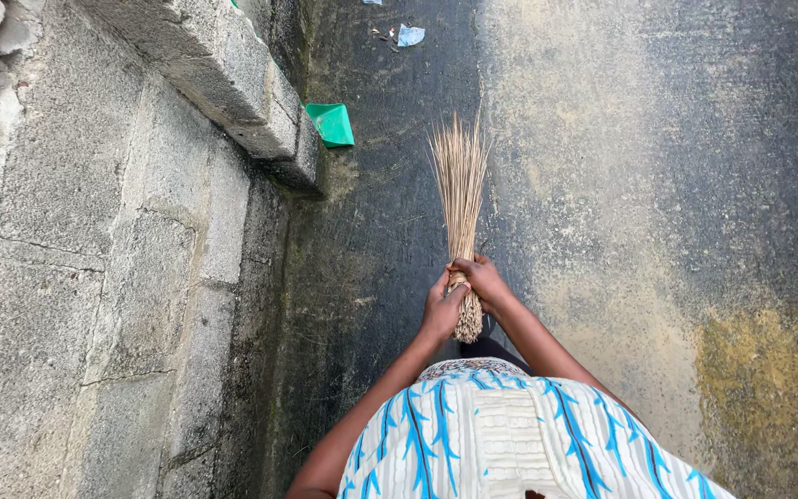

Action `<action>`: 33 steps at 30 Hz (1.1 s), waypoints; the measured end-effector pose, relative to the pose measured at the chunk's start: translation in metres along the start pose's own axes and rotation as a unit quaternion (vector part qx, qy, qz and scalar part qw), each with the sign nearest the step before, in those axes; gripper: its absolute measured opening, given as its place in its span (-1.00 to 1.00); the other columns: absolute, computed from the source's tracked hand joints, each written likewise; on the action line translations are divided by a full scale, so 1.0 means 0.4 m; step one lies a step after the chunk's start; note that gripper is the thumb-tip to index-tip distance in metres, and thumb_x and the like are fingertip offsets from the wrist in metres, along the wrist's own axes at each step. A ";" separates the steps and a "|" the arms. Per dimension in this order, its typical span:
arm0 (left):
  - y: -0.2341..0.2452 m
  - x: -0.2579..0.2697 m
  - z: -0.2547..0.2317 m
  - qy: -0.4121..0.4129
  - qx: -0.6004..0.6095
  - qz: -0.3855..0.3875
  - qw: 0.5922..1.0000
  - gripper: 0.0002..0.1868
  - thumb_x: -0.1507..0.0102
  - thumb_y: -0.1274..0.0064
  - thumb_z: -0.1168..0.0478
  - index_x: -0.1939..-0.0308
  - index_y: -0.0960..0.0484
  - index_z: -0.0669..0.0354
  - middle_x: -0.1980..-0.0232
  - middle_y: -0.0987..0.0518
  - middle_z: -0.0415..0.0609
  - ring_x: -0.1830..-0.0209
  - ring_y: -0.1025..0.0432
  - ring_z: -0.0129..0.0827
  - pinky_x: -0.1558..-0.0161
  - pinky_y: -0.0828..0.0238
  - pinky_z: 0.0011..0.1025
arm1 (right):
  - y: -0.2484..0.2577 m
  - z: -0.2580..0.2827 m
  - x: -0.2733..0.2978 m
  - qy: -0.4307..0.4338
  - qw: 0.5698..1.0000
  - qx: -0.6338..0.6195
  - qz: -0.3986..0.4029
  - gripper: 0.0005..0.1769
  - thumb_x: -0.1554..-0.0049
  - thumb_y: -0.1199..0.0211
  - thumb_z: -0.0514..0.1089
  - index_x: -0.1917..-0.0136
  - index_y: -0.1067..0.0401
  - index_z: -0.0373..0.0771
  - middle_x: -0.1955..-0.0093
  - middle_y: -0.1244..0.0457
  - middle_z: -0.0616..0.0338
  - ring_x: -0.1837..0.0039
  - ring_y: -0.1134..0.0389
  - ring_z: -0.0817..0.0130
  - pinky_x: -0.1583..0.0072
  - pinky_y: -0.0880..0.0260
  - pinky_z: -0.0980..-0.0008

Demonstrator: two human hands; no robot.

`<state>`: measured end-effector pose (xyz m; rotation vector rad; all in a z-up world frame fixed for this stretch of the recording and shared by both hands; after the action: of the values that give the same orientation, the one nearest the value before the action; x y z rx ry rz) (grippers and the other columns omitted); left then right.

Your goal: The person sweeps litter and debris from a paved surface using a handheld broom made of sticks.

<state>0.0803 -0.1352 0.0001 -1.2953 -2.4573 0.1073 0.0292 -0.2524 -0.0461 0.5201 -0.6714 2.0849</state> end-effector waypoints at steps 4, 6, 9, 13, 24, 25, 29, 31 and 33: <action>-0.066 -0.109 -0.053 0.033 -0.023 -0.012 0.999 -0.40 -0.30 -0.05 0.26 -0.43 -0.35 0.29 -0.02 -0.62 -0.04 0.11 -0.52 -0.47 0.12 -0.49 -0.47 | 0.033 0.125 -0.058 0.013 1.000 -0.008 0.012 -0.71 -0.09 -0.26 -0.26 -0.04 -0.34 -0.44 0.19 -0.34 0.02 0.23 -0.40 0.28 0.21 -0.44 0.30; -0.104 -0.159 -0.063 -0.002 -0.001 0.005 1.000 -0.40 -0.31 -0.04 0.26 -0.44 -0.34 0.30 -0.05 -0.61 -0.05 0.08 -0.51 -0.50 0.10 -0.49 -0.48 | 0.056 0.176 -0.091 0.022 1.000 -0.001 0.015 -0.72 -0.10 -0.25 -0.25 -0.05 -0.35 -0.45 0.18 -0.34 0.02 0.22 -0.40 0.28 0.20 -0.45 0.31; -0.158 -0.230 -0.054 0.002 0.007 0.001 1.000 -0.41 -0.30 -0.06 0.26 -0.42 -0.38 0.31 -0.03 -0.61 -0.03 0.11 -0.50 -0.48 0.12 -0.48 -0.47 | 0.103 0.236 -0.131 0.047 0.998 -0.012 0.028 -0.69 -0.07 -0.27 -0.31 -0.08 -0.32 -0.37 0.16 -0.32 0.10 0.19 -0.38 0.33 0.16 -0.43 0.34; -0.237 -0.303 -0.027 -0.004 -0.025 -0.006 1.000 -0.40 -0.30 -0.08 0.26 -0.42 -0.37 0.31 -0.03 -0.61 -0.02 0.10 -0.49 -0.49 0.12 -0.46 -0.48 | 0.182 0.276 -0.183 0.035 0.997 -0.041 0.050 -0.70 -0.08 -0.28 -0.31 -0.07 -0.35 -0.41 0.17 -0.33 0.09 0.19 -0.37 0.33 0.15 -0.42 0.34; -0.341 -0.431 -0.019 0.028 -0.096 0.011 0.995 -0.40 -0.27 -0.11 0.24 -0.39 -0.41 0.35 -0.03 -0.63 -0.01 0.05 -0.47 -0.46 0.02 -0.43 -0.46 | 0.317 0.311 -0.282 0.019 0.997 -0.069 -0.004 -0.73 -0.05 -0.31 -0.32 -0.03 -0.39 -0.41 0.18 -0.35 0.09 0.20 -0.38 0.33 0.14 -0.41 0.35; -0.348 -0.457 -0.014 0.025 -0.097 0.015 0.995 -0.41 -0.27 -0.12 0.25 -0.38 -0.41 0.36 -0.04 -0.64 -0.01 0.05 -0.47 -0.46 0.01 -0.43 -0.47 | 0.330 0.318 -0.304 0.020 0.997 -0.071 -0.010 -0.74 -0.05 -0.30 -0.31 -0.03 -0.39 -0.41 0.18 -0.35 0.08 0.20 -0.39 0.32 0.15 -0.42 0.34; -0.371 -0.560 0.007 0.026 -0.078 0.040 0.996 -0.40 -0.27 -0.12 0.25 -0.38 -0.42 0.37 -0.06 -0.64 -0.01 0.03 -0.49 -0.47 0.00 -0.43 -0.48 | 0.371 0.353 -0.385 0.020 0.996 -0.082 -0.023 -0.75 -0.04 -0.29 -0.30 0.00 -0.40 -0.39 0.20 -0.34 0.09 0.21 -0.39 0.31 0.16 -0.42 0.32; -0.382 -0.633 -0.002 0.034 -0.067 0.054 0.996 -0.40 -0.27 -0.11 0.24 -0.39 -0.41 0.35 -0.06 -0.64 -0.02 0.04 -0.50 -0.47 0.02 -0.44 -0.48 | 0.376 0.397 -0.440 0.024 0.995 -0.086 -0.032 -0.75 -0.04 -0.30 -0.30 0.00 -0.39 -0.39 0.19 -0.34 0.09 0.21 -0.39 0.31 0.16 -0.42 0.32; -0.397 -0.709 -0.024 0.054 -0.063 0.065 0.994 -0.40 -0.29 -0.09 0.22 -0.40 -0.39 0.34 -0.05 -0.65 -0.02 0.06 -0.51 -0.47 0.04 -0.46 -0.49 | 0.386 0.450 -0.489 0.025 0.994 -0.087 -0.053 -0.75 -0.04 -0.31 -0.30 0.00 -0.38 -0.39 0.19 -0.34 0.08 0.20 -0.39 0.30 0.14 -0.43 0.32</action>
<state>0.1053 -0.4577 -0.0333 -1.4752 -2.3200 -0.0847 0.0279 -0.5592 -0.0632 0.3947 -0.7715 1.9124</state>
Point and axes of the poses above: each hand's wrist, its own x-axis away from the middle knuckle, its own y-axis out of the back of the hand, z = x × y, the point moved 4 cm from there along -x, towards the middle knuckle
